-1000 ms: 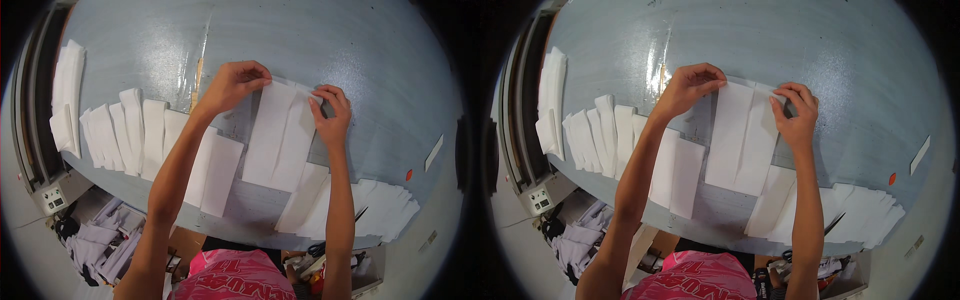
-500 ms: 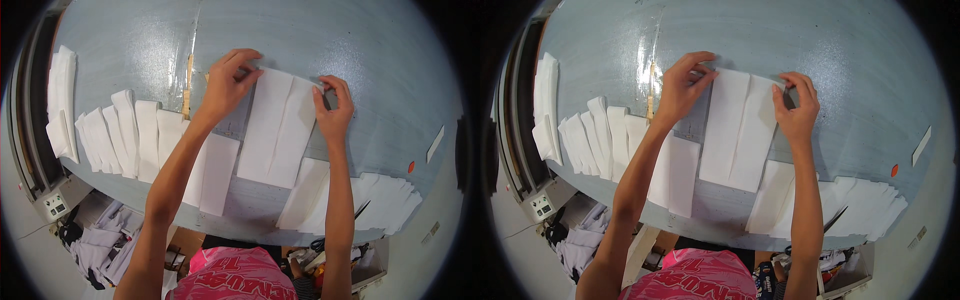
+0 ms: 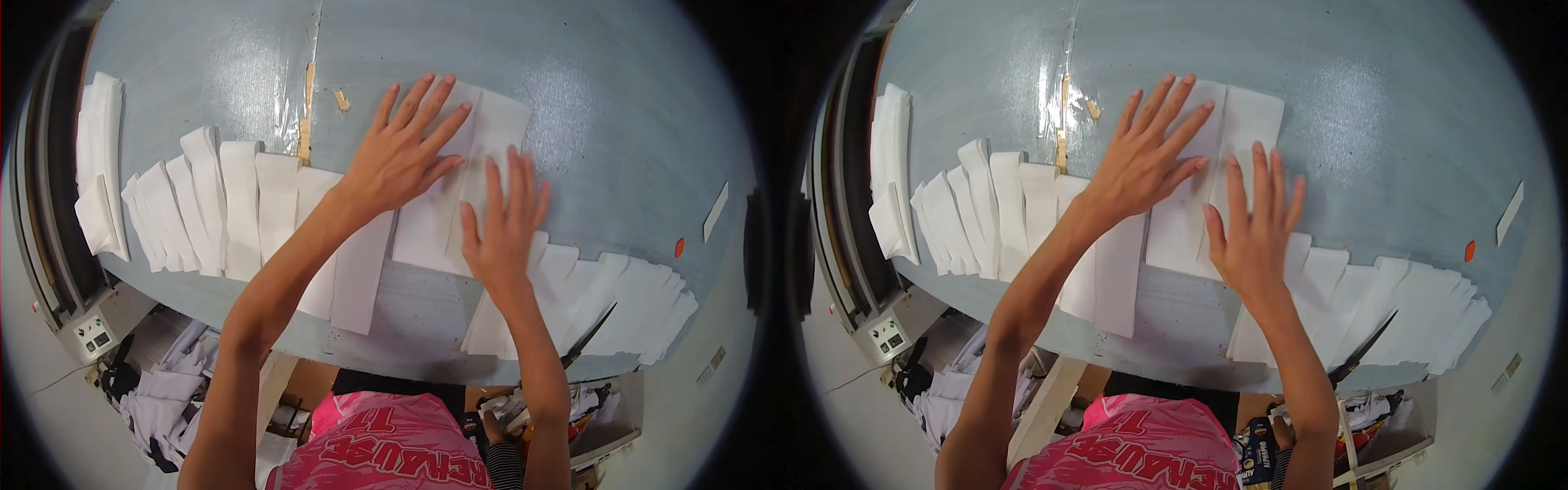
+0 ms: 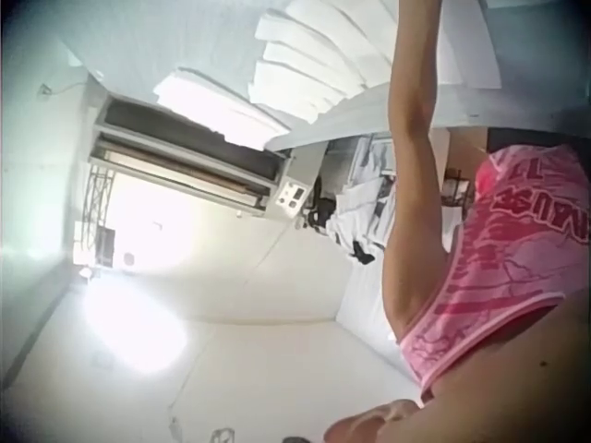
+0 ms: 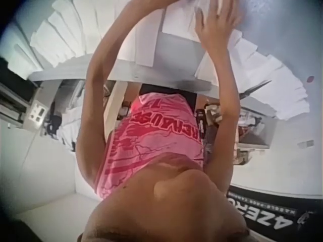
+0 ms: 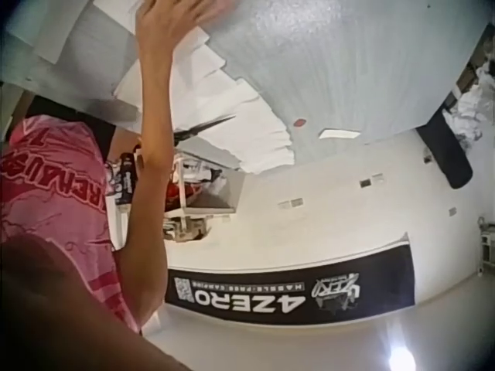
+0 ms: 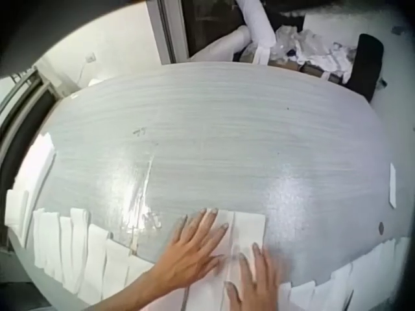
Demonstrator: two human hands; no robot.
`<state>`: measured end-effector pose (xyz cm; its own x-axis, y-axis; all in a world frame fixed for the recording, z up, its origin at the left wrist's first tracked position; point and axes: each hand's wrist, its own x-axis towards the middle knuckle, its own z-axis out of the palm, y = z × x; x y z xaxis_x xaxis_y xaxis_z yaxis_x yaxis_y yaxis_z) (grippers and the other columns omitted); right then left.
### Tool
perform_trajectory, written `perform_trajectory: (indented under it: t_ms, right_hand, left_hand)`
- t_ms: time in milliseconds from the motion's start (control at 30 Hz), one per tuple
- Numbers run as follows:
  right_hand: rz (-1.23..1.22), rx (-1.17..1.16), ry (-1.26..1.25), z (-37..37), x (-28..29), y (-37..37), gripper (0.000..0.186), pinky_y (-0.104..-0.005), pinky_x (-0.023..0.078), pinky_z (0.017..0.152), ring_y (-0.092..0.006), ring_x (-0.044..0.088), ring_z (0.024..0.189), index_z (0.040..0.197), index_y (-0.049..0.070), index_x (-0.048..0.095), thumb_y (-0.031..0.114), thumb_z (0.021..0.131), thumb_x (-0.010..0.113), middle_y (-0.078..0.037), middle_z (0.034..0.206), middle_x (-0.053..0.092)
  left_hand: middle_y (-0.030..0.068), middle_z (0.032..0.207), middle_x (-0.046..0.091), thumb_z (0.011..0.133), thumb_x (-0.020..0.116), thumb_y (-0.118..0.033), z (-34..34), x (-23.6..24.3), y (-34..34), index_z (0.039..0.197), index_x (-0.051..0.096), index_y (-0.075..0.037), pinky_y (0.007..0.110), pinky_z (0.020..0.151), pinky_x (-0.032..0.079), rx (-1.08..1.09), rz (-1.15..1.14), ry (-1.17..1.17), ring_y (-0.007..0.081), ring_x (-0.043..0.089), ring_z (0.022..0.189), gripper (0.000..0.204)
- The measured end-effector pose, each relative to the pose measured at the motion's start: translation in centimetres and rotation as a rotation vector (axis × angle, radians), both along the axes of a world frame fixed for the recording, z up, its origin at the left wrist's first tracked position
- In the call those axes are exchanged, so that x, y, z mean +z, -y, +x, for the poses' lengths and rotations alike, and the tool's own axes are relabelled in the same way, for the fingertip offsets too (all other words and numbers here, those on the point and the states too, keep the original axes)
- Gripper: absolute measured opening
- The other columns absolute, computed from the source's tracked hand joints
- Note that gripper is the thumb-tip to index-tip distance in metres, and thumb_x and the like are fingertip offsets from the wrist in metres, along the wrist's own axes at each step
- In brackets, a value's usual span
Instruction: Cutting strips of white fabric from a larger piece using scissors and folding them into a stack.
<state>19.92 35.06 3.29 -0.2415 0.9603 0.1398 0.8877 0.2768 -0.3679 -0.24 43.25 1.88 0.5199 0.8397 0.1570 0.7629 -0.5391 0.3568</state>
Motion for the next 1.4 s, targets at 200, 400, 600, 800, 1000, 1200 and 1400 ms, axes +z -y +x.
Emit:
perform_trajectory:
  t_ms: [200, 400, 600, 800, 1000, 1200, 1400]
  right_hand:
    - [0.066, -0.55, -0.082, 9.5, 6.1, 14.4, 0.033, -0.05, 0.042, 0.109, -0.0385, 0.053, 0.129, 0.132, -0.002, 0.059, 0.013, 0.103, 0.058, -0.023, 0.137, 0.057]
    - [-0.121, -0.719, 0.095, 14.5, 1.6, 33.8, 0.033, -0.0495, 0.044, 0.103, -0.039, 0.054, 0.122, 0.134, -0.002, 0.057, 0.01, 0.103, 0.058, -0.022, 0.134, 0.054]
    - [-0.049, -0.89, -0.08, 15.8, 0.7, 37.4, 0.044, -0.0395, 0.049, 0.092, -0.032, 0.056, 0.109, 0.139, -0.001, 0.053, -0.003, 0.096, 0.058, -0.021, 0.132, 0.051]
    - [-0.237, -1.072, -0.139, 17.6, 2.0, 38.1, 0.043, -0.0379, 0.051, 0.087, -0.026, 0.06, 0.099, 0.131, 0.0, 0.058, 0.0, 0.089, 0.066, -0.014, 0.114, 0.061]
    - [-0.584, -1.264, -0.583, 24.5, 2.3, 42.6, 0.02, -0.0376, 0.053, 0.074, -0.0207, 0.063, 0.081, 0.112, -0.004, 0.065, 0.008, 0.097, 0.067, -0.011, 0.094, 0.066]
    - [-0.315, -0.957, -0.571, 13.9, 8.9, 47.1, 0.008, -0.0306, 0.049, 0.067, -0.0095, 0.056, 0.07, 0.101, 0.001, 0.064, 0.007, 0.097, 0.068, 0.0, 0.077, 0.058]
    - [-0.941, -0.803, -1.2, -0.7, 10.1, 40.3, 0.024, -0.0243, 0.042, 0.065, -0.0068, 0.052, 0.069, 0.098, 0.007, 0.06, 0.012, 0.087, 0.08, 0.003, 0.077, 0.053]
  left_hand:
    - [0.0117, 0.169, 0.028, 0.098, 0.064, -0.045, -0.9, 4.5, 5.6, 0.157, 0.042, -0.018, 0.06, 0.124, 0.02, -0.087, -0.087, 0.0, 0.0343, 0.025, 0.155, 0.069]
    - [0.0128, 0.168, 0.029, 0.099, 0.065, -0.043, -1.9, 2.6, 9.2, 0.151, 0.05, -0.015, 0.058, 0.125, 0.02, -0.087, -0.103, -0.147, 0.0337, 0.024, 0.156, 0.061]
    - [0.0139, 0.136, 0.058, 0.083, 0.08, -0.01, 0.6, 4.4, 16.2, 0.122, 0.067, -0.008, 0.046, 0.095, 0.047, 0.117, 0.087, 0.133, 0.0306, 0.058, 0.121, 0.042]
    - [0.0096, 0.109, 0.07, 0.096, 0.073, -0.017, 3.8, 3.7, 25.8, 0.119, 0.068, -0.001, 0.031, 0.073, 0.054, 0.865, -0.704, 0.972, 0.017, 0.068, 0.09, 0.028]
    - [0.0093, 0.102, 0.071, 0.102, 0.066, -0.027, 5.6, 3.7, 28.1, 0.124, 0.065, 0.0, 0.028, 0.072, 0.055, 1.039, -1.073, 1.299, 0.0158, 0.07, 0.086, 0.035]
    - [0.008, 0.095, 0.069, 0.101, 0.068, -0.031, 3.6, 4.4, 26.1, 0.123, 0.066, 0.0, 0.029, 0.059, 0.052, 1.096, -1.083, 1.381, 0.0149, 0.069, 0.07, 0.038]
    - [0.0093, 0.089, 0.07, 0.1, 0.069, -0.032, 2.9, 4.7, 23.3, 0.12, 0.066, 0.001, 0.026, 0.05, 0.045, 1.169, -1.105, 1.403, 0.0133, 0.064, 0.057, 0.039]
